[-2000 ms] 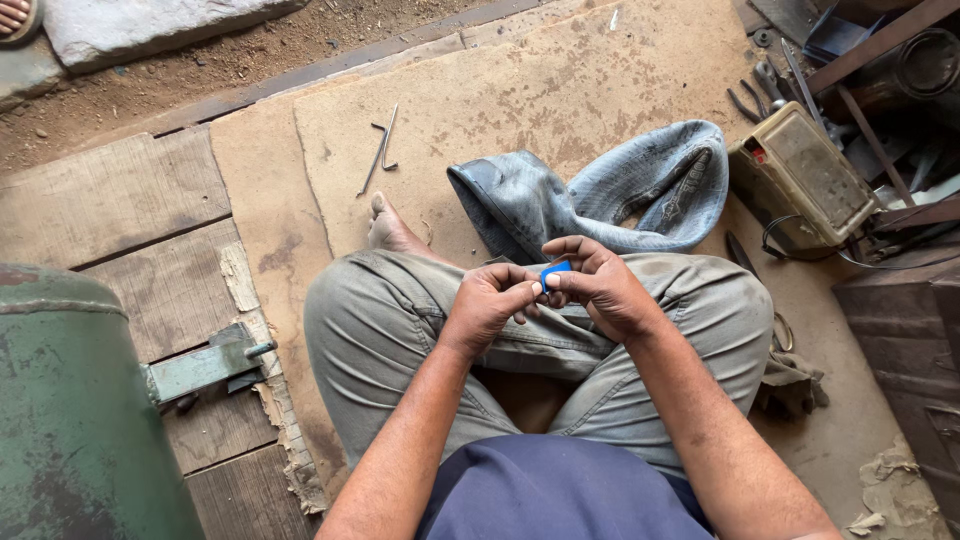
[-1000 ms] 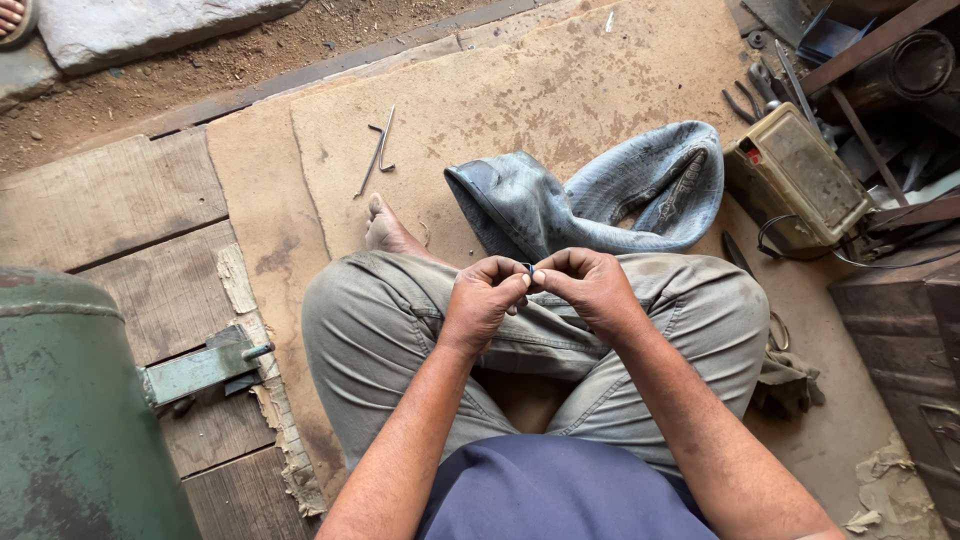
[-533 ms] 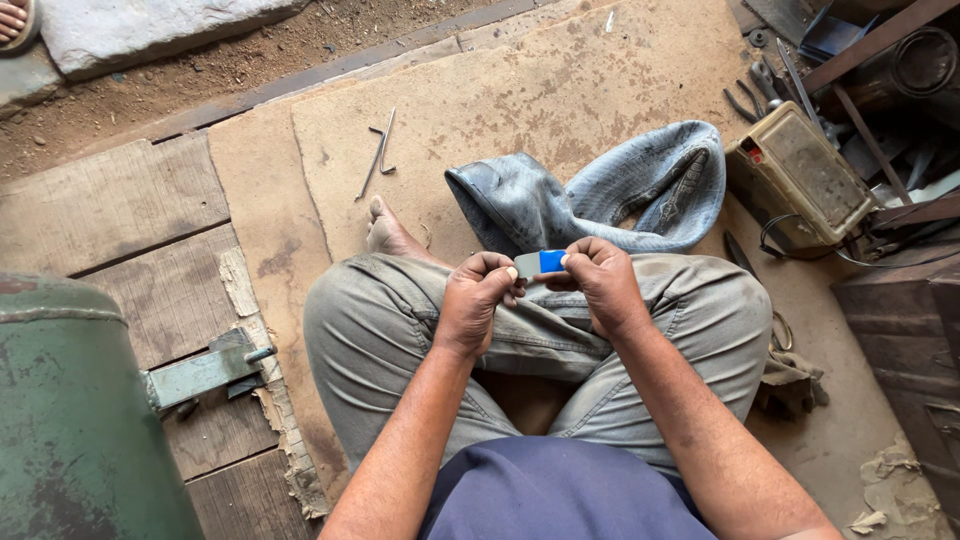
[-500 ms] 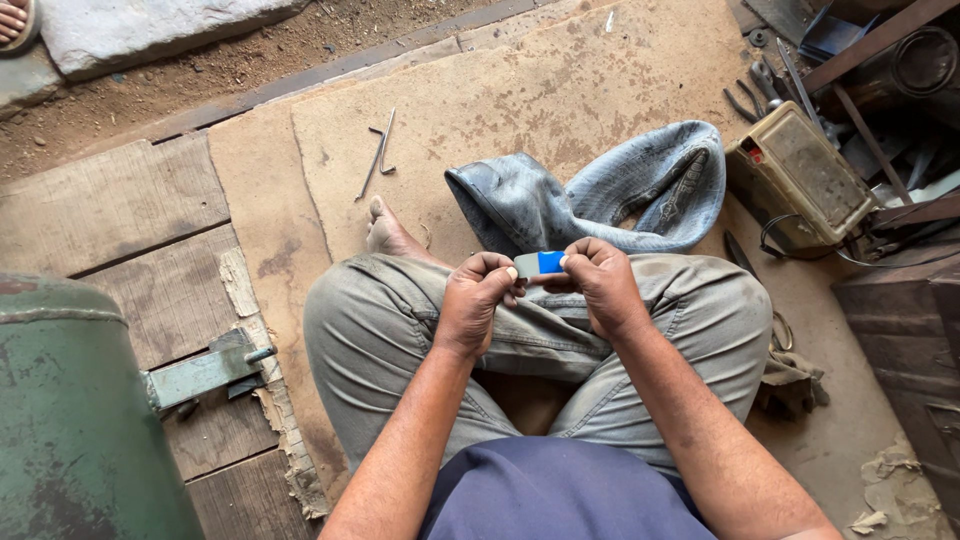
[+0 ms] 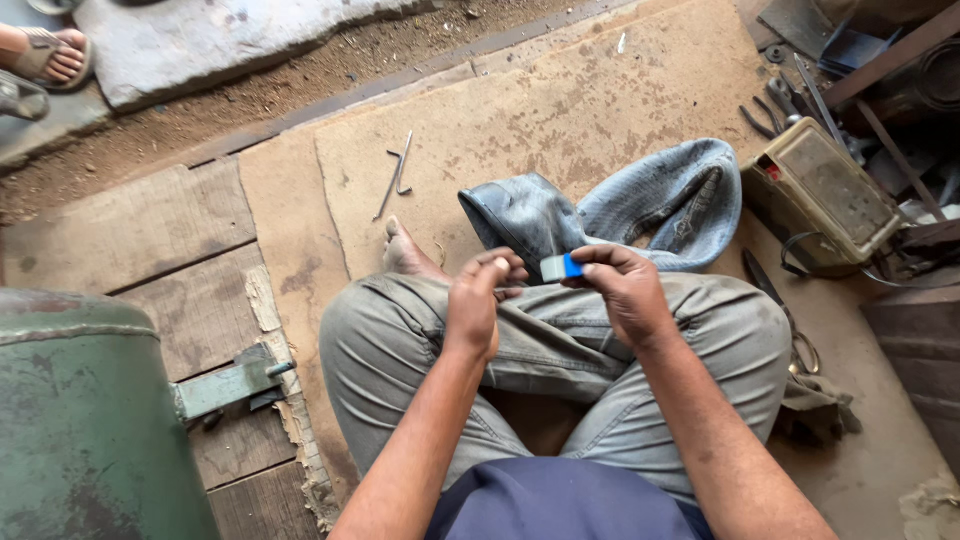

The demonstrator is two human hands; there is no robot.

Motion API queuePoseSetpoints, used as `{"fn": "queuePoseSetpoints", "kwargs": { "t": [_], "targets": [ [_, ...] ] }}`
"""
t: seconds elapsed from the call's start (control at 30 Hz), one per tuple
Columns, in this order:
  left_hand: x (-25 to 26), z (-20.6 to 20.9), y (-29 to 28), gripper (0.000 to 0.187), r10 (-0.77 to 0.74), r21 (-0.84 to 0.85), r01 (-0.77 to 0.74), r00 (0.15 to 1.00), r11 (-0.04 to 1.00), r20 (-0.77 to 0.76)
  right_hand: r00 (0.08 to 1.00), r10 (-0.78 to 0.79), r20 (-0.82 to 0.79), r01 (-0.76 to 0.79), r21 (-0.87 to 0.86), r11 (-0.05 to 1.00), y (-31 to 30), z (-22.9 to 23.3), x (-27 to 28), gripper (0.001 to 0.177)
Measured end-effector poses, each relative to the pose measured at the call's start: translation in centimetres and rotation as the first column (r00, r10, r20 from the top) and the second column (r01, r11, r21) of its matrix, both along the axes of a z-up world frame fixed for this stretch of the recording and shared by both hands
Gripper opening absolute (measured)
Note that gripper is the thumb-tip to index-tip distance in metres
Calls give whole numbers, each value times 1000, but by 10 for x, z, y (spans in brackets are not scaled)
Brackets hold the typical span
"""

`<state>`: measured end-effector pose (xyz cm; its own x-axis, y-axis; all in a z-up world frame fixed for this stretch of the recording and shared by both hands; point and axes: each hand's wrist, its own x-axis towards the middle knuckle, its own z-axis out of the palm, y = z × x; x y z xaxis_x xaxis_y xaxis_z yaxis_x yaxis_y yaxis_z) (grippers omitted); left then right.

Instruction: The person applies a blue patch to the inner surface of a tire using a small tool. They then use a hammer to tap the tire's outer edge and a pair of pliers to manipulate a section of the tire's rim.

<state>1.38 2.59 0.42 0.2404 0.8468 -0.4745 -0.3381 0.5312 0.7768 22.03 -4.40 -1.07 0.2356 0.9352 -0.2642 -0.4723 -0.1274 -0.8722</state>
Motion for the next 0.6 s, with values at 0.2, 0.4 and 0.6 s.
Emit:
{"fn": "queuePoseSetpoints", "kwargs": {
  "t": [0.2, 0.4, 0.6],
  "targets": [
    [27, -78, 89, 43, 156, -21, -164, 965, 986, -212, 999, -9, -33, 11, 49, 999, 13, 15, 23, 22],
    [51, -84, 126, 47, 261, -318, -215, 959, 923, 110, 995, 38, 94, -56, 193, 980, 37, 32, 55, 13],
    [51, -57, 108, 59, 265, -238, -215, 943, 947, 202, 988, 154, 20, -155, 127, 980, 83, 38, 85, 16]
  ]
}}
